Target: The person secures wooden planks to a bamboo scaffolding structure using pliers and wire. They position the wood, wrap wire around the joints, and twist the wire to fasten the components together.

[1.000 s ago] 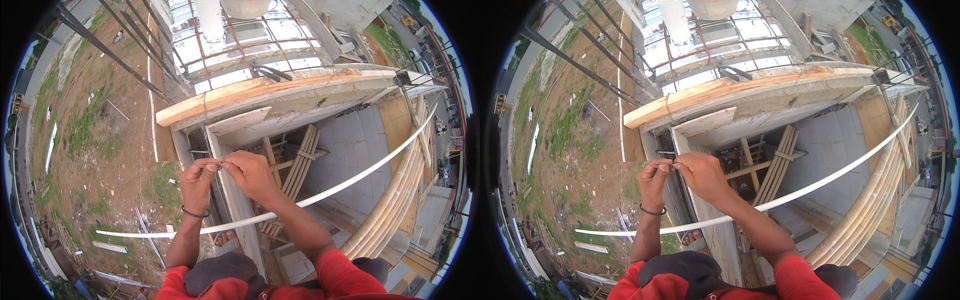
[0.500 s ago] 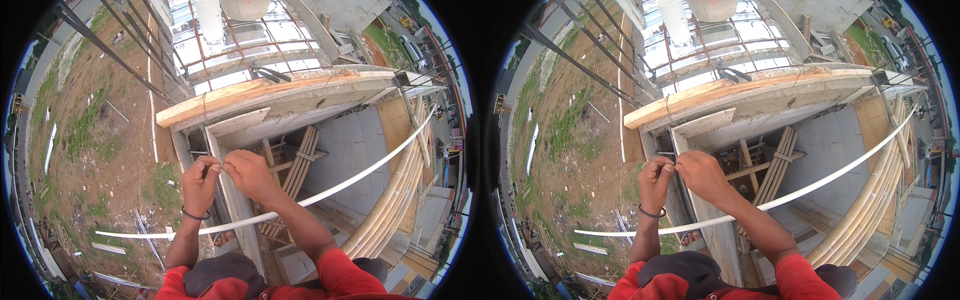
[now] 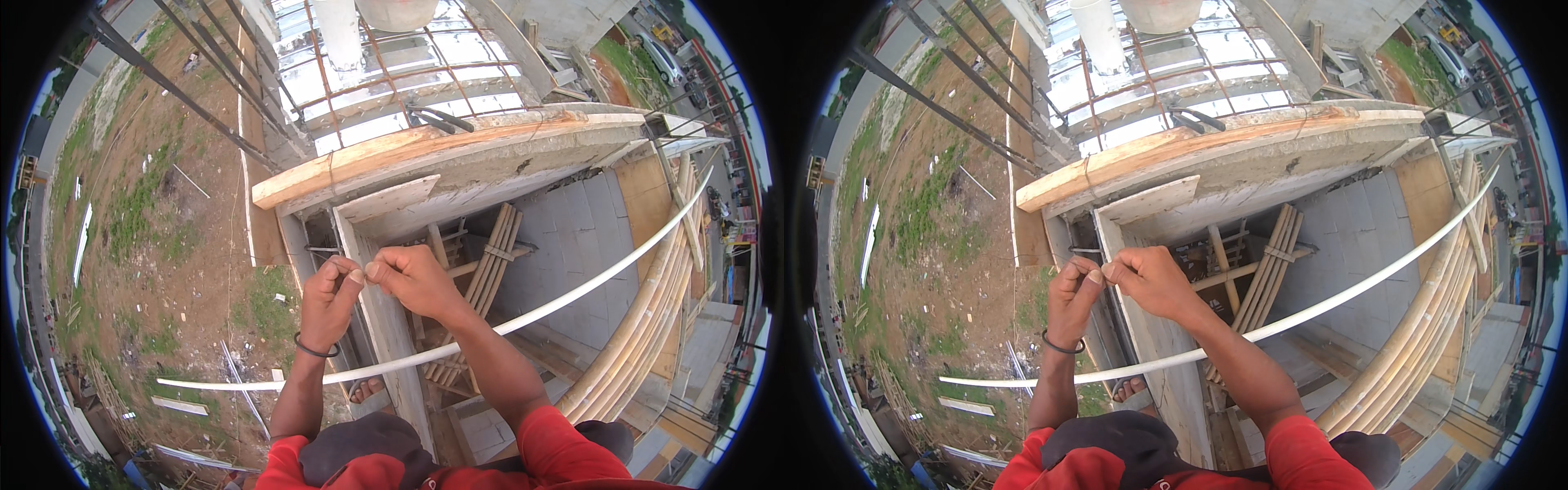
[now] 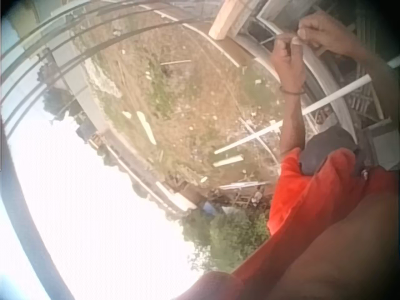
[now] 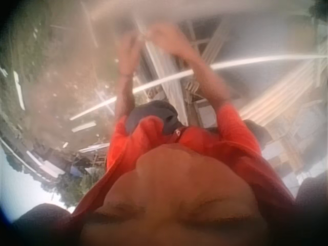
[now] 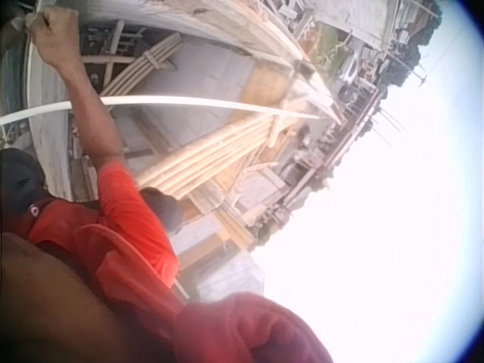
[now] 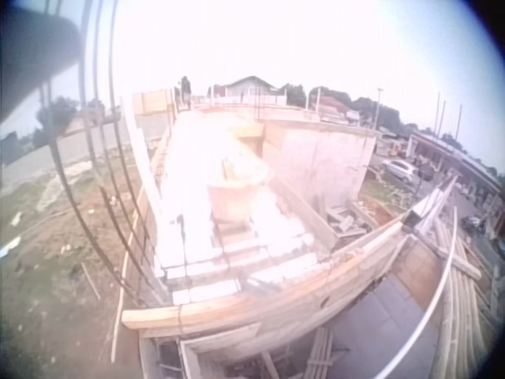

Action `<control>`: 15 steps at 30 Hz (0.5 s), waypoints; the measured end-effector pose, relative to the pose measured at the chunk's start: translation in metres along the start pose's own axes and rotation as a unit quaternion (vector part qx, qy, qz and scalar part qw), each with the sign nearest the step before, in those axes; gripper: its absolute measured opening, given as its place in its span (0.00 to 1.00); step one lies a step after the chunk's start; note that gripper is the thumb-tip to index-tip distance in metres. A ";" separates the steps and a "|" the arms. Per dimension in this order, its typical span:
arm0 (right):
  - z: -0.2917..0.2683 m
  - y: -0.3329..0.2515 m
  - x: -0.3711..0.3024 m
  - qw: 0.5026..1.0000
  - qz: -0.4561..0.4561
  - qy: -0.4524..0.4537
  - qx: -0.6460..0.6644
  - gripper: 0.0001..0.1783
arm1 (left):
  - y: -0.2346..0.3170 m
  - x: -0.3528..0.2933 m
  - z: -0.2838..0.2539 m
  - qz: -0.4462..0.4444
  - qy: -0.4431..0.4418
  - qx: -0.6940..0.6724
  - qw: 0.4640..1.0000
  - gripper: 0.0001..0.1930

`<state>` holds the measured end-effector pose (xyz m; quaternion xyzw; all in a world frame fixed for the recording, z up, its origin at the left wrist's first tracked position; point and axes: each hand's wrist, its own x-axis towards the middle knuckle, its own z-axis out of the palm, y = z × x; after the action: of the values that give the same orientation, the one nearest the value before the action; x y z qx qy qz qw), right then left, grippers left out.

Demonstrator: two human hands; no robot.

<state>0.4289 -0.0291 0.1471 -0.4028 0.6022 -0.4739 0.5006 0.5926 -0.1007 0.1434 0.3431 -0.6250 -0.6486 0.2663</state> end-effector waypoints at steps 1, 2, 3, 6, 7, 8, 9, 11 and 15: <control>0.000 -0.001 0.000 1.000 -0.001 0.007 0.013 0.14 | 0.000 0.000 -0.001 -0.011 -0.001 -0.004 1.000 0.06; 0.001 -0.002 0.000 1.000 -0.003 0.013 0.025 0.12 | 0.000 0.000 -0.001 -0.048 0.013 -0.071 0.996 0.06; 0.001 -0.003 0.000 0.999 -0.004 0.019 0.038 0.10 | -0.001 0.001 0.000 -0.085 0.028 -0.138 0.986 0.06; 0.006 0.005 0.006 0.915 -0.286 0.199 -0.205 0.07 | 0.001 0.004 0.000 -0.146 0.044 -0.234 0.960 0.07; 0.005 0.006 0.006 0.864 -0.353 0.231 -0.274 0.07 | 0.003 0.006 0.001 -0.158 0.045 -0.249 0.954 0.07; 0.000 0.005 0.002 0.834 -0.391 0.209 -0.328 0.08 | 0.006 0.004 0.001 -0.180 0.045 -0.252 0.950 0.07; -0.003 0.005 -0.001 0.799 -0.426 0.185 -0.381 0.09 | 0.010 0.002 0.001 -0.202 0.044 -0.255 0.945 0.07; -0.002 0.006 -0.005 0.788 -0.449 0.183 -0.380 0.11 | 0.012 -0.001 0.002 -0.226 0.035 -0.262 0.938 0.08; 0.000 0.009 -0.001 0.777 -0.482 0.200 -0.352 0.14 | 0.012 -0.003 0.003 -0.220 0.000 -0.294 0.930 0.07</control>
<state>0.4288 -0.0263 0.1381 -0.6847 0.5403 -0.4785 -0.1017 0.5908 -0.0969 0.1560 0.3786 -0.3148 -0.8457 0.2057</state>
